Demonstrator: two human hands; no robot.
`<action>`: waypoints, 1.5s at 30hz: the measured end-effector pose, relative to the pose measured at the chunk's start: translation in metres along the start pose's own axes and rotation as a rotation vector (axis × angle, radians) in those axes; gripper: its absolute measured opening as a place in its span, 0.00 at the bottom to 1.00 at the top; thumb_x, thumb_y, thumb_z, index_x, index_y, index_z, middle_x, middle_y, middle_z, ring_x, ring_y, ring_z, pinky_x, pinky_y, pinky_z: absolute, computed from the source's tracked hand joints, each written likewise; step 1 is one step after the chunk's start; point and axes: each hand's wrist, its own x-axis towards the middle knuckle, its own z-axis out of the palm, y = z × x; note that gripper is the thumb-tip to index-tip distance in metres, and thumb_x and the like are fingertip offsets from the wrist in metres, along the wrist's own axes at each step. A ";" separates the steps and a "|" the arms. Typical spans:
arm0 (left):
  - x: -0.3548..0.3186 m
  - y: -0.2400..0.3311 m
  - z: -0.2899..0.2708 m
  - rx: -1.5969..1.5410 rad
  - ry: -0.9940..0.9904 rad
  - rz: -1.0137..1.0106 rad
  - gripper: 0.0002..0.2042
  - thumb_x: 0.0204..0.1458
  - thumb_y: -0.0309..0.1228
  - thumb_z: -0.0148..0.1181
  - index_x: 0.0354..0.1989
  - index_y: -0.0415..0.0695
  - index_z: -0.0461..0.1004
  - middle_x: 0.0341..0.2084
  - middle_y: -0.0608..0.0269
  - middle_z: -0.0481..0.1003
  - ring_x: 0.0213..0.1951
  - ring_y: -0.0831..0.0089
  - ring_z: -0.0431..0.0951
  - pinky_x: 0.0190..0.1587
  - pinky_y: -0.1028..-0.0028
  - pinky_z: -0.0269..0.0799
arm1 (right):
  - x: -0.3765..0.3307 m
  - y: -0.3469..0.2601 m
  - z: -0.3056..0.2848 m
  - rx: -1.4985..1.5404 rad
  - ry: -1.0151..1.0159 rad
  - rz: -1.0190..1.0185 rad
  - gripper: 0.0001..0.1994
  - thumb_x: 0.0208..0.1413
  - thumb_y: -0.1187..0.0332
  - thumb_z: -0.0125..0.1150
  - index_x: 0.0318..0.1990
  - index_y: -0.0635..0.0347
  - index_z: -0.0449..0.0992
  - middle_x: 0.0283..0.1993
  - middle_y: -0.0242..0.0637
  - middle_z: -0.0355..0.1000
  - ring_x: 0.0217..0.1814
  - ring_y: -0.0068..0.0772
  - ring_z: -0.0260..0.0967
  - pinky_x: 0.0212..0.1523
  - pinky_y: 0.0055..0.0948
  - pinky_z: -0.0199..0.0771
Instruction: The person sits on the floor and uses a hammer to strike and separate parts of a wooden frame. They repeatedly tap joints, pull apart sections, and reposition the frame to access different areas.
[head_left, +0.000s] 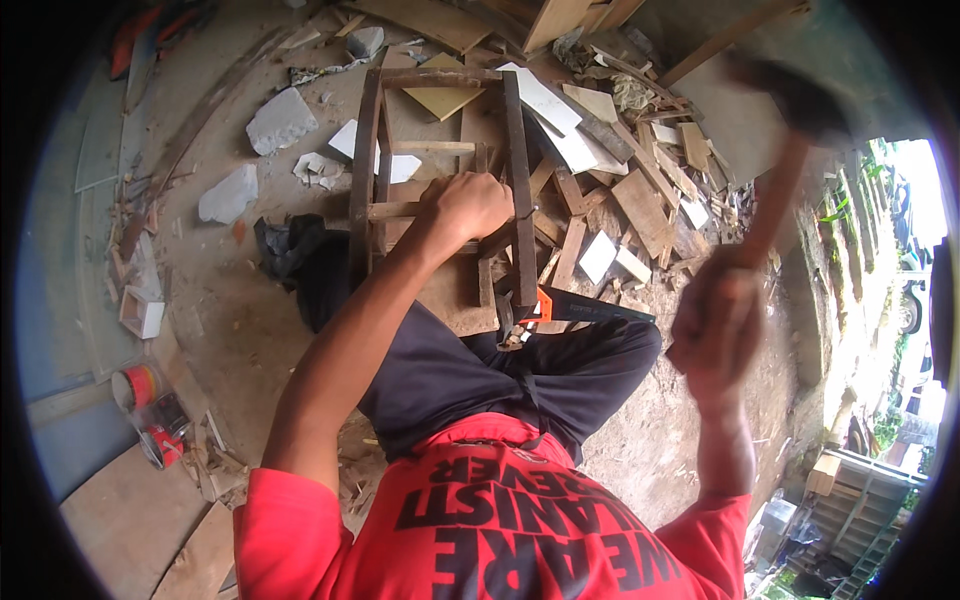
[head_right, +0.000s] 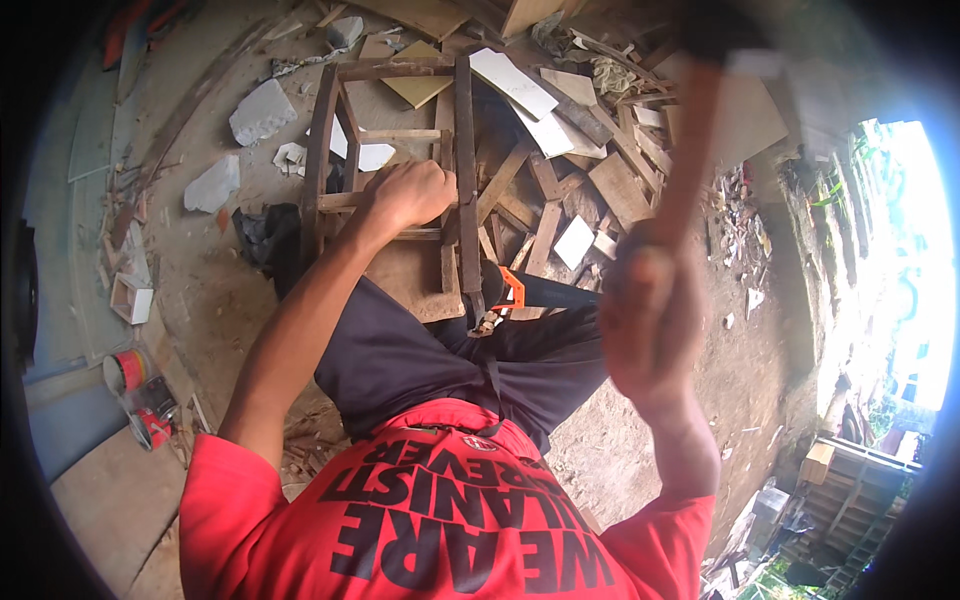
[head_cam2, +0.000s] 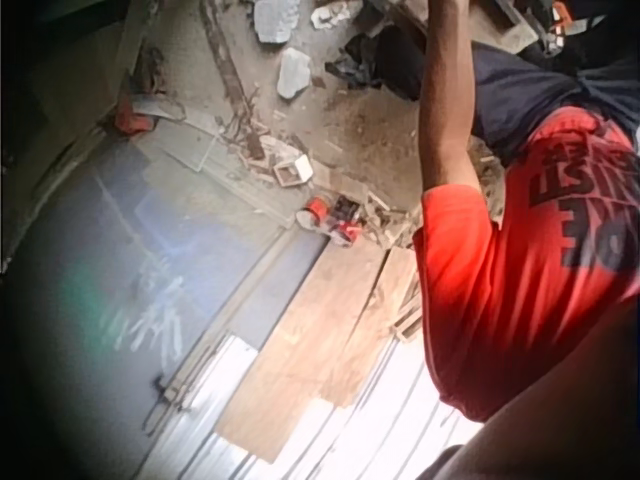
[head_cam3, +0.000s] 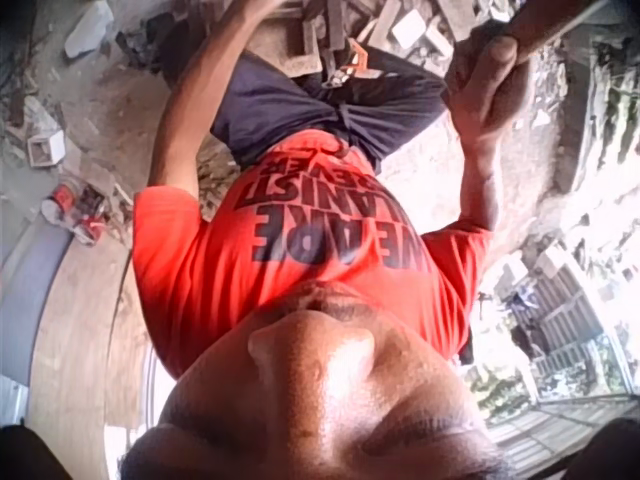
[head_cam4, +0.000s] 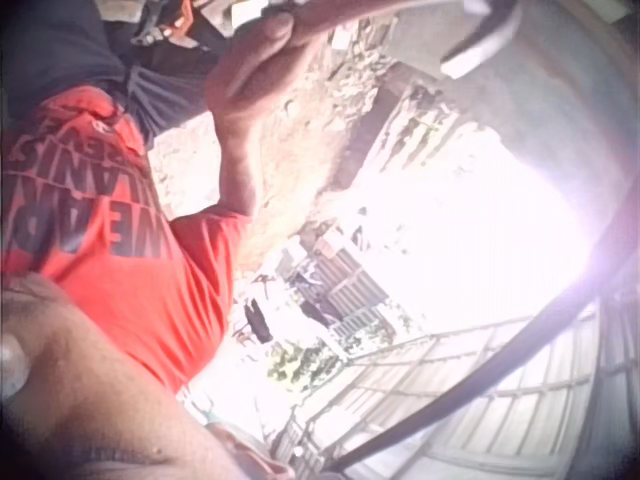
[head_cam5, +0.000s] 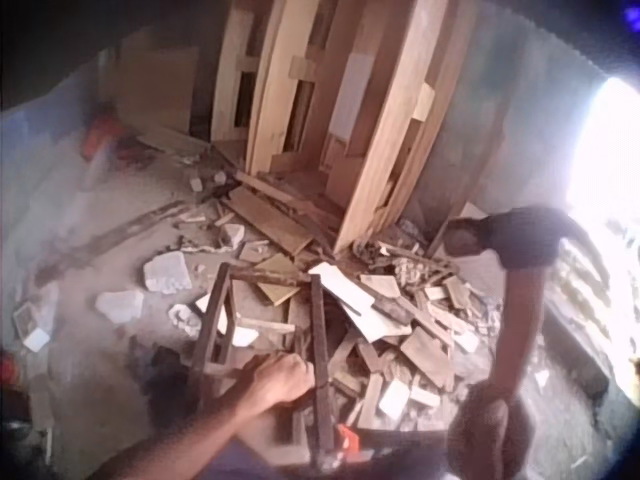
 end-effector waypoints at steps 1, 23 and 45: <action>-0.002 -0.004 0.001 0.018 0.002 0.003 0.10 0.49 0.27 0.51 0.22 0.36 0.77 0.22 0.40 0.77 0.27 0.47 0.82 0.30 0.55 0.79 | 0.007 -0.018 -0.005 0.174 -0.138 -0.093 0.26 0.65 0.40 0.46 0.41 0.58 0.68 0.20 0.26 0.59 0.21 0.14 0.58 0.19 0.17 0.62; 0.002 0.005 0.001 -0.009 0.006 -0.005 0.11 0.50 0.27 0.49 0.23 0.34 0.77 0.24 0.39 0.78 0.31 0.45 0.82 0.35 0.54 0.79 | 0.002 0.000 -0.008 0.143 -0.082 0.048 0.23 0.68 0.45 0.41 0.37 0.58 0.65 0.20 0.27 0.59 0.19 0.21 0.59 0.18 0.26 0.61; 0.005 0.006 -0.007 -0.093 -0.050 -0.143 0.12 0.49 0.27 0.49 0.26 0.33 0.79 0.29 0.38 0.79 0.34 0.43 0.82 0.37 0.52 0.79 | 0.004 -0.001 -0.010 0.122 -0.162 0.120 0.24 0.65 0.44 0.48 0.35 0.60 0.68 0.19 0.30 0.59 0.18 0.30 0.62 0.20 0.28 0.62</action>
